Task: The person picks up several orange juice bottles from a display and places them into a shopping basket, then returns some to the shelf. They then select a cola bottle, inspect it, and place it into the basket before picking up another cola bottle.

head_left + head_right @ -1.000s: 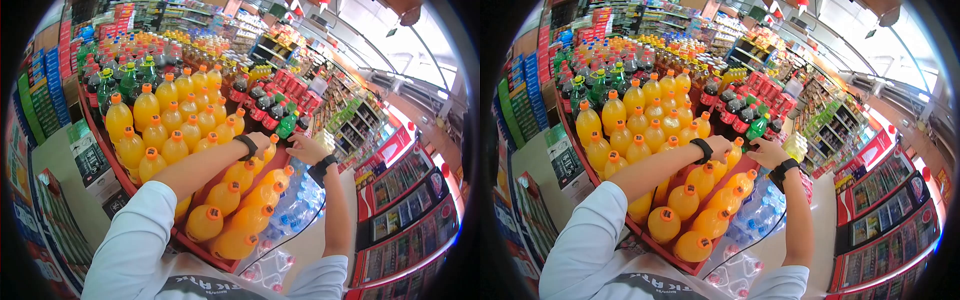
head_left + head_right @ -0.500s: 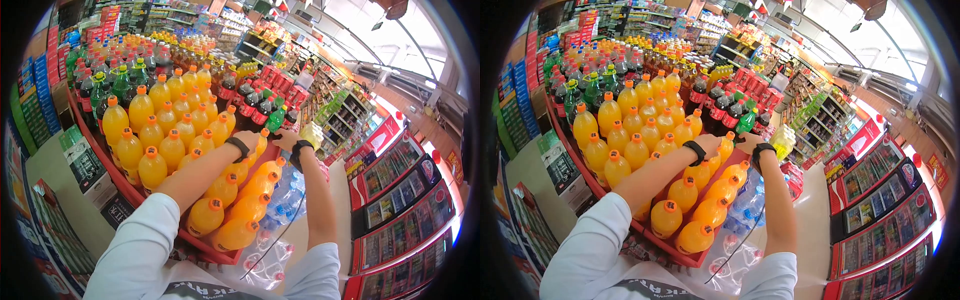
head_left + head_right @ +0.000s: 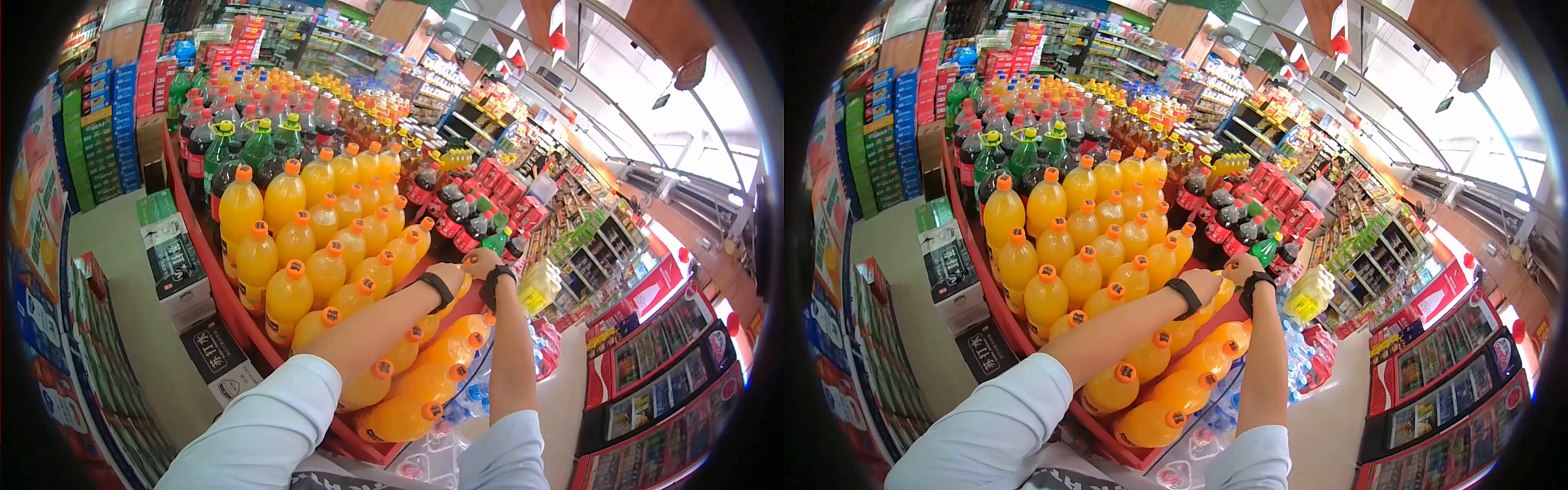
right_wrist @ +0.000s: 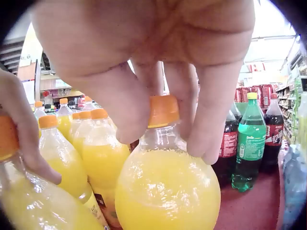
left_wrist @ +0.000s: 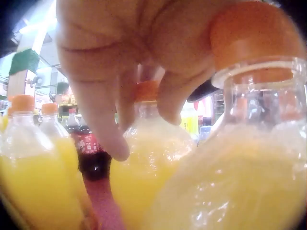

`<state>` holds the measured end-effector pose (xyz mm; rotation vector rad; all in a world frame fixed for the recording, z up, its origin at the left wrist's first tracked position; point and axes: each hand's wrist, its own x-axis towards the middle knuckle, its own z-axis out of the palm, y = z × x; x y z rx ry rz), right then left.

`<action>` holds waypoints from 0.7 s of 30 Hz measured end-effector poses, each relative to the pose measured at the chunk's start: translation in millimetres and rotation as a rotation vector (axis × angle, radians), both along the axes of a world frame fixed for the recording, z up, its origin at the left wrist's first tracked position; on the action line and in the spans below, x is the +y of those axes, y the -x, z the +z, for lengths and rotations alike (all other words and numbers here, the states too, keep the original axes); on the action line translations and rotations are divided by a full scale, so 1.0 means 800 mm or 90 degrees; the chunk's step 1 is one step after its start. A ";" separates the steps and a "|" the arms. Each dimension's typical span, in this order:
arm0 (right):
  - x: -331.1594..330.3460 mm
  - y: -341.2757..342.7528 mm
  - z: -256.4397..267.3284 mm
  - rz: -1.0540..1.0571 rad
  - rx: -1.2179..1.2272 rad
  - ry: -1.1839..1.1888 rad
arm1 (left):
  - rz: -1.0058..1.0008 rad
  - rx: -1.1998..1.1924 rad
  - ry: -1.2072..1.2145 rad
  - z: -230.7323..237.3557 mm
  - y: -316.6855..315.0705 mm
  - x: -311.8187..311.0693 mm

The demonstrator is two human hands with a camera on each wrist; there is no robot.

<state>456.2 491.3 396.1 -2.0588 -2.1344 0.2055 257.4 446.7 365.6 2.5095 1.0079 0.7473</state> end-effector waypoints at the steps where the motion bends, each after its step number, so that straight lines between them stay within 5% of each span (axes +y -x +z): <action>1: 0.001 -0.003 -0.004 0.037 -0.020 -0.021 | 0.005 0.000 -0.004 -0.004 -0.004 0.001; 8: -0.016 0.008 0.007 -0.053 0.087 0.050 | 0.007 0.022 -0.015 -0.004 -0.010 -0.001; 14: -0.006 0.007 -0.001 0.034 0.005 0.001 | 0.015 0.021 -0.032 -0.008 -0.008 0.000; 18: -0.014 0.019 0.005 -0.065 0.104 0.099 | 0.045 0.032 -0.044 -0.016 -0.014 0.002; 21: -0.030 0.035 0.012 -0.089 0.027 0.100 | 0.055 0.003 -0.116 -0.024 -0.013 0.006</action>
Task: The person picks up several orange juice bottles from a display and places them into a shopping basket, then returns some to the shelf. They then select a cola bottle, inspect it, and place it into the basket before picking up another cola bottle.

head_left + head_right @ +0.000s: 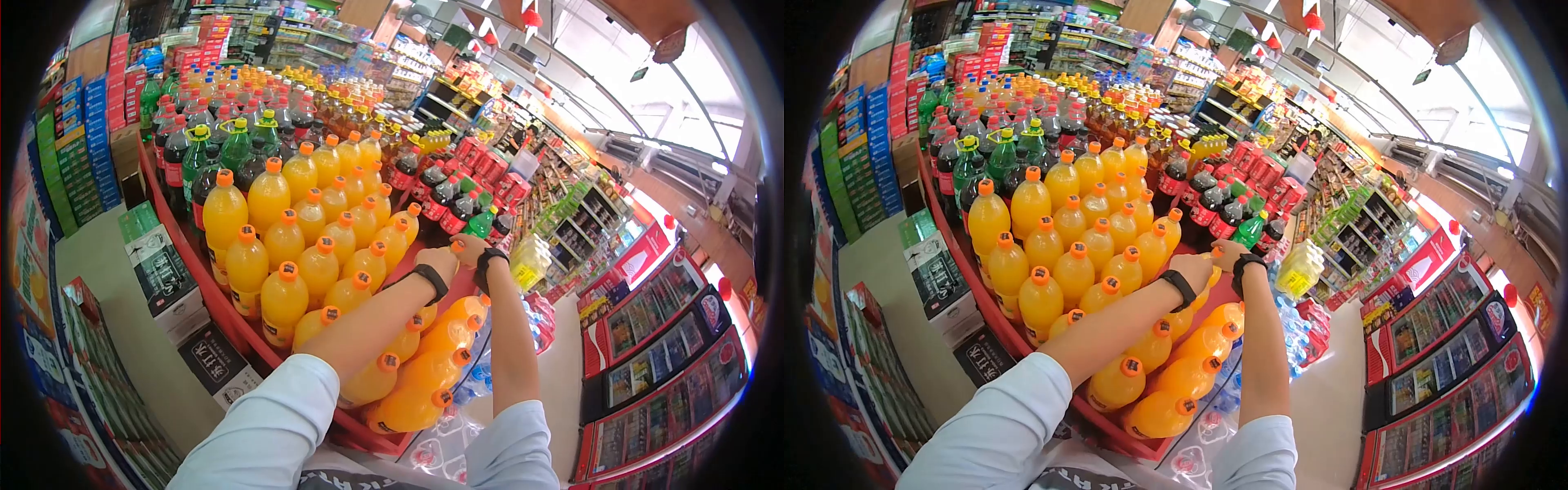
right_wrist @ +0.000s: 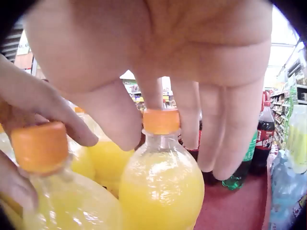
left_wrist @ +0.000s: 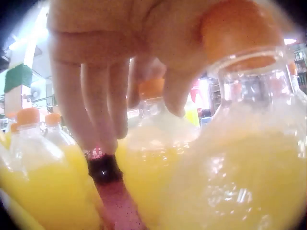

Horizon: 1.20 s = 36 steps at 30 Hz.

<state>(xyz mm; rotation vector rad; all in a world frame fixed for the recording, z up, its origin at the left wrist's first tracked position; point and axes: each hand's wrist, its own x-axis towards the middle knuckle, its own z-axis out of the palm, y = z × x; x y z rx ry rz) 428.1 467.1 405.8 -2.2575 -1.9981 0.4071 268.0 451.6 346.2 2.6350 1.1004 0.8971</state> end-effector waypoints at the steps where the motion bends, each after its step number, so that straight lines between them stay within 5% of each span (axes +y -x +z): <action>1: -0.009 0.009 0.011 0.017 -0.027 -0.005 | -0.002 0.023 -0.013 0.004 0.005 -0.001; 9: -0.099 0.030 0.067 0.072 -0.056 -0.173 | -0.226 0.016 -0.002 0.104 0.078 -0.016; 13: -0.117 0.048 0.073 -0.013 -0.093 -0.040 | -0.309 -0.003 0.039 0.155 0.137 -0.052; 16: -0.069 0.022 0.037 0.023 -0.125 -0.069 | -0.305 -0.011 -0.033 0.127 0.150 -0.074; 20: -0.044 0.040 0.029 0.035 -0.141 -0.159 | -0.363 0.257 0.007 0.089 0.201 -0.151; 29: -0.004 0.057 0.008 -0.094 -0.198 -0.117 | -0.289 -0.036 -0.008 -0.015 0.237 -0.202; 36: 0.000 0.067 -0.003 -0.164 -0.215 -0.147 | -0.243 -0.099 -0.026 -0.022 0.233 -0.212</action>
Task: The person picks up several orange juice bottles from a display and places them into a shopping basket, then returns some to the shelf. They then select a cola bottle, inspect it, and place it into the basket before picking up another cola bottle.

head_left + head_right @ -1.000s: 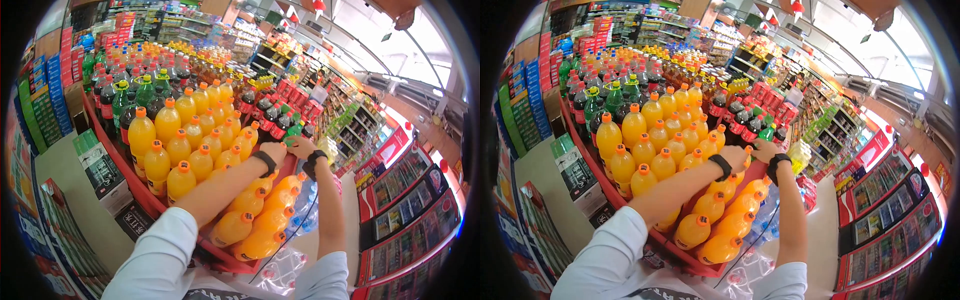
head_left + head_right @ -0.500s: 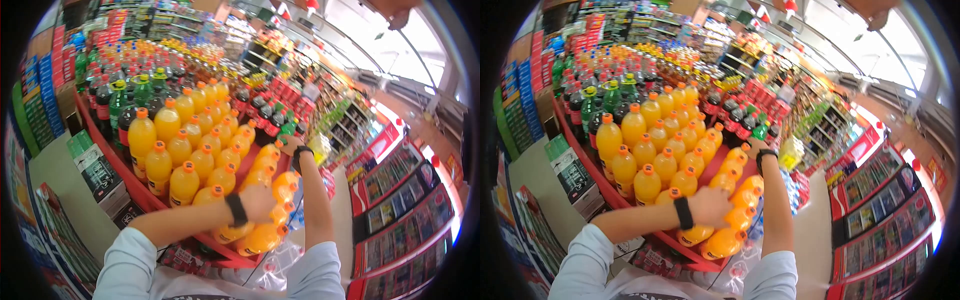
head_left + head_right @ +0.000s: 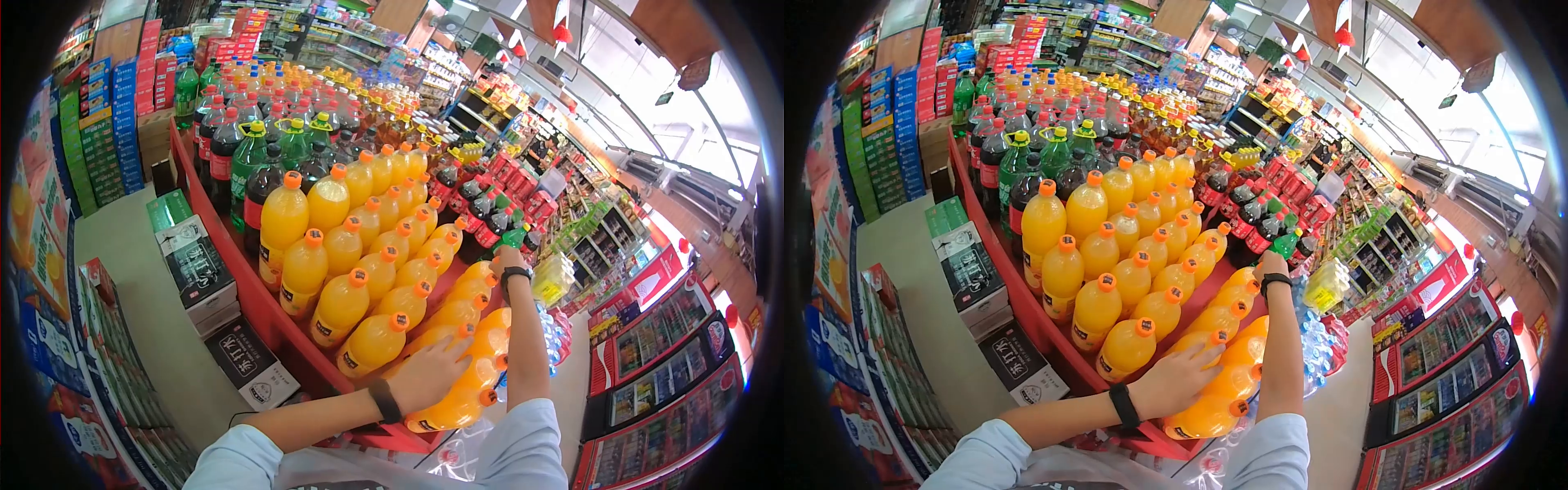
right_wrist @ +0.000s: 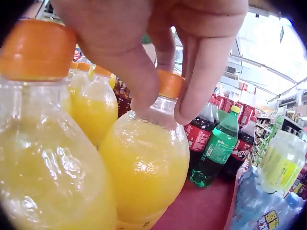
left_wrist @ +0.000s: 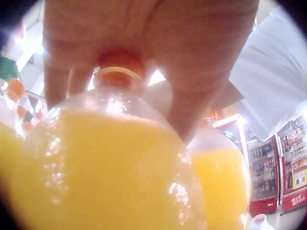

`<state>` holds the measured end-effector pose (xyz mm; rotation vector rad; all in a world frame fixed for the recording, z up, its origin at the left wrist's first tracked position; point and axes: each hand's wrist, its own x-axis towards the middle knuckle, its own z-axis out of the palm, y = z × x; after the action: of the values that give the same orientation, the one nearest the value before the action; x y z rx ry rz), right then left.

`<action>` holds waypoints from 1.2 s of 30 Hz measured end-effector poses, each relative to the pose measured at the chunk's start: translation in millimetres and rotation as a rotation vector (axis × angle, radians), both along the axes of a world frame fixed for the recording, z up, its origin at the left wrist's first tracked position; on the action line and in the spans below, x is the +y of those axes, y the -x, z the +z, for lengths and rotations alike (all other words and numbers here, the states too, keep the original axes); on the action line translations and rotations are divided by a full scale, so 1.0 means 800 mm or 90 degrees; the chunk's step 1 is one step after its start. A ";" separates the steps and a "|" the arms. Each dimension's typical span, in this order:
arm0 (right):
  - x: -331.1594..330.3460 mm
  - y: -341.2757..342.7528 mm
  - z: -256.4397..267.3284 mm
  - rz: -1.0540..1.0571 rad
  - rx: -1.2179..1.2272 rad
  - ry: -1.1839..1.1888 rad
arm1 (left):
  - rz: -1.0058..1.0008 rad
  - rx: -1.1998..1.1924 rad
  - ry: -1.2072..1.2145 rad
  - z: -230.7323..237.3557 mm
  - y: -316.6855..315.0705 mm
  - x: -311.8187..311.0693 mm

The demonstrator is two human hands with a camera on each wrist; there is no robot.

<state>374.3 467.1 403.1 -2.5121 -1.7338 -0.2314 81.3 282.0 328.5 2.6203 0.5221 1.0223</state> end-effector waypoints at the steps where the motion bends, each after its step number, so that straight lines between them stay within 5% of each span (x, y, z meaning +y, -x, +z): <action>1: 0.003 0.000 -0.003 -0.001 -0.009 0.006 | 0.005 0.004 -0.006 0.000 -0.002 0.000; 5: 0.002 -0.005 -0.004 -0.014 -0.078 0.014 | -0.005 -0.012 0.003 0.002 0.001 0.000; 17: -0.015 -0.086 -0.006 0.128 0.109 -0.016 | -0.028 -0.056 0.018 -0.017 -0.002 0.005; 20: -0.077 0.001 0.061 0.114 0.140 -0.035 | -0.052 -0.072 0.025 -0.023 -0.005 0.009; 22: -0.108 -0.002 0.057 0.249 0.175 -0.086 | -0.048 -0.107 -0.008 -0.028 -0.005 0.012; 24: -0.191 0.092 0.092 0.249 0.178 -0.017 | -0.035 -0.116 -0.021 -0.029 -0.004 0.008; 29: -0.386 0.215 0.100 0.143 0.356 -0.022 | -0.031 -0.174 -0.106 -0.009 0.054 0.000; 31: -0.464 0.234 0.073 0.043 0.506 -0.066 | -0.123 -0.206 -0.036 -0.016 0.093 -0.015; 34: -0.577 0.248 -0.019 -0.188 0.741 -0.256 | -0.287 -0.260 0.106 -0.061 0.143 -0.029; 36: -0.662 0.257 -0.120 -0.448 0.759 -0.384 | -0.367 -0.232 0.234 -0.106 0.172 -0.042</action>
<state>168.8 -62.1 307.3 -1.9238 -0.2566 0.5263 -56.4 248.3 243.3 2.0080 -0.1219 1.0438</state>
